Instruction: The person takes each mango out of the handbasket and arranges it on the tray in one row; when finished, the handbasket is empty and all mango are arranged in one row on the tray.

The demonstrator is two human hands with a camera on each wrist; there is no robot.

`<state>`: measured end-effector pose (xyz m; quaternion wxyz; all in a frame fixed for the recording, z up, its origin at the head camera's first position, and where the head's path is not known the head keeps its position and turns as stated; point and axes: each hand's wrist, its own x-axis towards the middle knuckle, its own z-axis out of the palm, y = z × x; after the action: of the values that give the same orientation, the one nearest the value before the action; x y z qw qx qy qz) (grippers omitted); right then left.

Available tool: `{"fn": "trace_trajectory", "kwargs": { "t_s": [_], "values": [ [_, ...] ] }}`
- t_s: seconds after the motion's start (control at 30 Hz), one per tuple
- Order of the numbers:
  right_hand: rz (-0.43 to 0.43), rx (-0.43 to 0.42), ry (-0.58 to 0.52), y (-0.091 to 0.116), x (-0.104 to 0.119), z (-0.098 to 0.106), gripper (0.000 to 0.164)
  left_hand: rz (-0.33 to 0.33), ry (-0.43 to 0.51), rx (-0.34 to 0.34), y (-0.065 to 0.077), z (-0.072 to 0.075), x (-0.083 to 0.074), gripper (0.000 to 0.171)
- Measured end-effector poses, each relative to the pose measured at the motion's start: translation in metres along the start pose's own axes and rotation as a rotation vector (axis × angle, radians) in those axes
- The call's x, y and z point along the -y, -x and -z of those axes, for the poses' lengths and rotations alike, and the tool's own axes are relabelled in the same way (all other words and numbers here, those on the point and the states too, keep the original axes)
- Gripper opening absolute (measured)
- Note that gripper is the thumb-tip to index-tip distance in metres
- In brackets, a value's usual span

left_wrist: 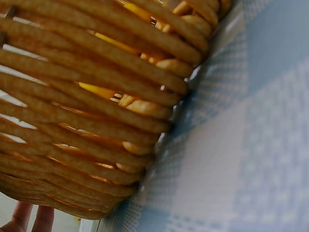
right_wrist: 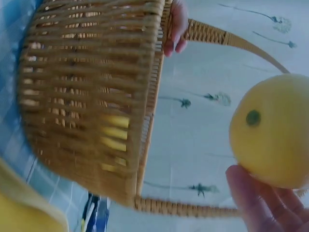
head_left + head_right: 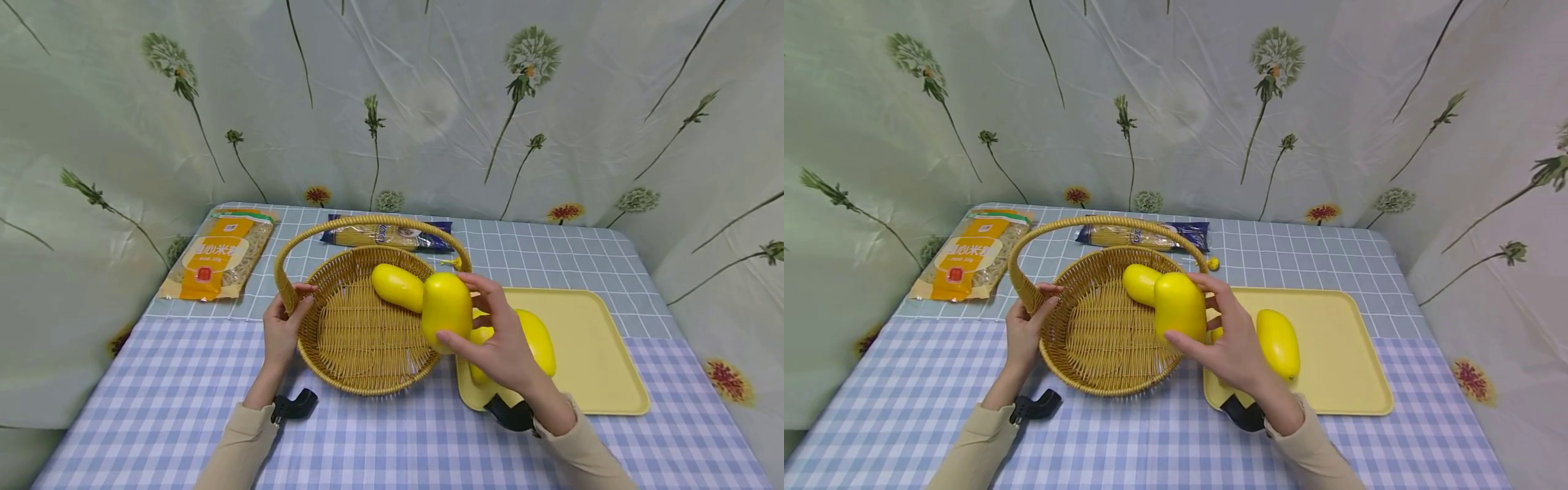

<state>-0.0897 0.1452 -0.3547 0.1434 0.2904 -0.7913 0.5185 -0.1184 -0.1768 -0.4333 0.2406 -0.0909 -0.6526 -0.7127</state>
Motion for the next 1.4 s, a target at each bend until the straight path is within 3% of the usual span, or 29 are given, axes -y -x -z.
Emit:
{"fn": "trace_trajectory", "kwargs": {
  "t_s": [0.13,0.43,0.93,1.13,1.4],
  "values": [
    [-0.018,-0.055,0.062,0.008,0.003,0.013,0.083,0.001,-0.003,0.001,0.001,-0.002,-0.003,0.018],
    [-0.111,-0.213,0.132,0.025,-0.019,0.038,0.08,0.002,-0.017,-0.009,0.001,-0.002,-0.004,0.018],
    [-0.507,-0.406,0.122,0.041,-0.049,0.088,0.065,0.01,-0.029,-0.007,0.001,-0.003,-0.005,0.019],
    [-0.643,-0.398,0.217,0.05,-0.067,0.105,0.063,-0.005,-0.02,-0.002,0.0,-0.002,-0.004,0.018],
    [-0.737,-0.318,0.299,0.07,-0.109,0.122,0.067,0.008,-0.004,-0.004,0.0,0.0,-0.001,0.018]
  ]
}}
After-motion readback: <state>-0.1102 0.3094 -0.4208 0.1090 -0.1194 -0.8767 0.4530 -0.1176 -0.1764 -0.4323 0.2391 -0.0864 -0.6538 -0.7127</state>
